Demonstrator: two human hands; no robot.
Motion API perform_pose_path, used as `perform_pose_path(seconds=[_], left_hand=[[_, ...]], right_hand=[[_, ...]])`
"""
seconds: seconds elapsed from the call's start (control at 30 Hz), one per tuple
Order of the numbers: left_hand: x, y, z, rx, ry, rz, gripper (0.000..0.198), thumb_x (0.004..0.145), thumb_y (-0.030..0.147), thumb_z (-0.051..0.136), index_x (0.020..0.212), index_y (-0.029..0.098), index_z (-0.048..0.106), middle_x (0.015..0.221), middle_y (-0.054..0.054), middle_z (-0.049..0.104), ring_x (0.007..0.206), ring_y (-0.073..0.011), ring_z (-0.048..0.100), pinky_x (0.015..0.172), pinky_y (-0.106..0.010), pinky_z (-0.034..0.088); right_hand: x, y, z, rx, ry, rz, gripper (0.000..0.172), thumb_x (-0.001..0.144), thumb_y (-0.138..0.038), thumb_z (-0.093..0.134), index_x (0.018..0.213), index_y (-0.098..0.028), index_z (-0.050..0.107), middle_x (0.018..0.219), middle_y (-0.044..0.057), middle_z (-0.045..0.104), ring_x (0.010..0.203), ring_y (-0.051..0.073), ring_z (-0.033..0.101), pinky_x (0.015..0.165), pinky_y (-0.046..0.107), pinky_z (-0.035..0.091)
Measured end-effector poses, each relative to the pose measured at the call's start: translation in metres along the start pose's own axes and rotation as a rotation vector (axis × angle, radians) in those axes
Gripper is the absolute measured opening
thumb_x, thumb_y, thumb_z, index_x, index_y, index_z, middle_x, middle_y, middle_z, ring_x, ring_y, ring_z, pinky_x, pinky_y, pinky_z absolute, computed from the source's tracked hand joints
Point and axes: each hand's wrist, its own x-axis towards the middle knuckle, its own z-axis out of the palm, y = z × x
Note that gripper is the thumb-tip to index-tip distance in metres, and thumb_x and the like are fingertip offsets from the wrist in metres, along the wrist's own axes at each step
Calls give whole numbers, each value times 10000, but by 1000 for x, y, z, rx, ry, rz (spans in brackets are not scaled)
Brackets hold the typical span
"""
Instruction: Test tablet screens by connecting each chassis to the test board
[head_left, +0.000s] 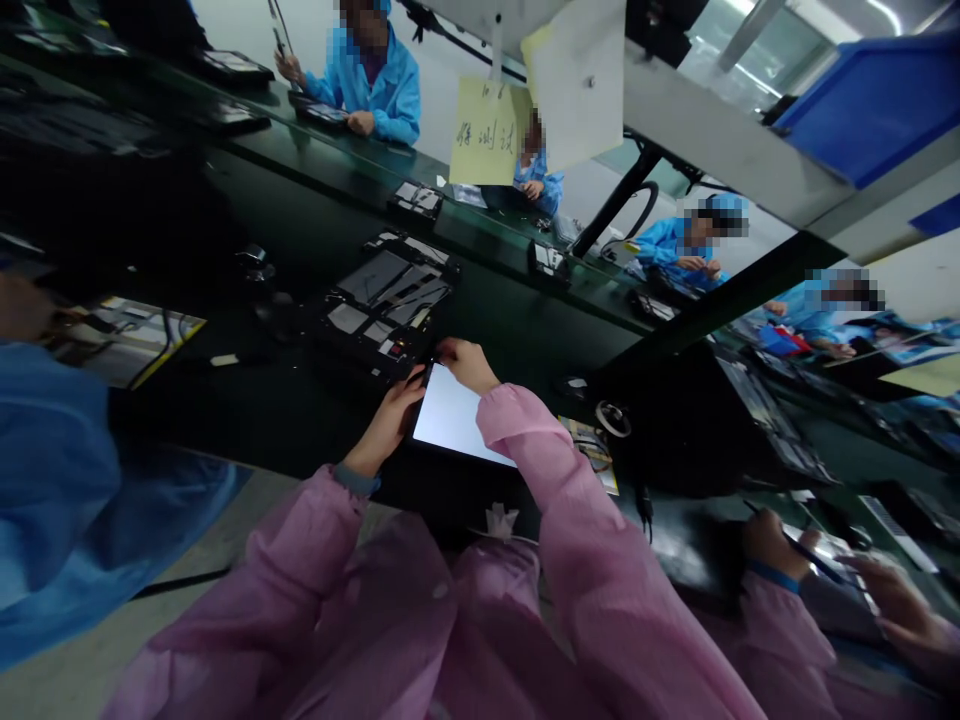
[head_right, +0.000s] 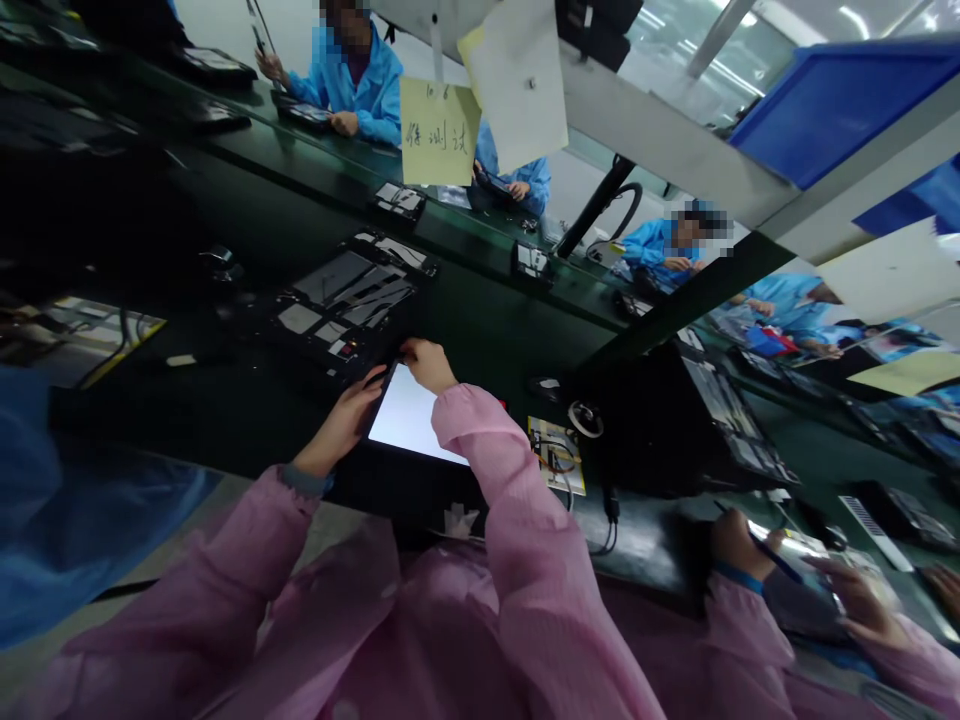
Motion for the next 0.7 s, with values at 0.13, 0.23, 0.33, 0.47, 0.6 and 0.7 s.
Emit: perform_pose_path(seconds=[0.13,0.23,0.33,0.47,0.6,0.7], left_hand=[[-1,1,1,32,2,-22,595,820,385,583,1366,195,446,1349,-113,565,1186,-271,572,1014,-435,445],[-2,2,1,12,8,-24,604,830,440,575,1364,187,449,1379,-123,536,1212,-287,550,1017,-448,438],[-3,1,0,59,5,-9,615,800,389,626,1359,200,452,1409,-134,503,1253,-296,514,1034,-452,421],[0,-7,-5,275,-46,76,675,714,182,631,1360,222,438,1422,-131,487,1252,-291,514,1040,-455,412],[6,-16,-10,387,-33,118,631,720,189,603,1335,231,468,1432,-126,475,1310,-288,460,1072,-431,374],[5,-15,-8,375,-6,102,578,755,276,610,1316,230,479,1422,-133,484,1356,-295,404,1090,-441,346]], right_hand=[[-27,8,-23,-53,26,-62,261,854,-61,503,962,-200,695,955,36,689,969,175,599,907,305,444],[-78,34,-57,-67,23,-123,228,876,-134,484,900,-208,698,918,39,675,916,174,604,876,314,462],[-142,72,-96,-18,103,-6,206,882,-252,486,836,-209,683,864,37,674,831,173,625,813,322,489],[-208,112,-138,183,319,271,249,776,-446,626,797,-201,665,783,43,695,771,200,664,742,348,534],[-236,117,-156,389,456,413,326,698,-478,731,834,-188,668,775,62,713,780,213,693,765,365,562],[-237,108,-162,433,519,407,312,704,-459,747,845,-192,673,786,64,715,794,212,699,782,375,573]])
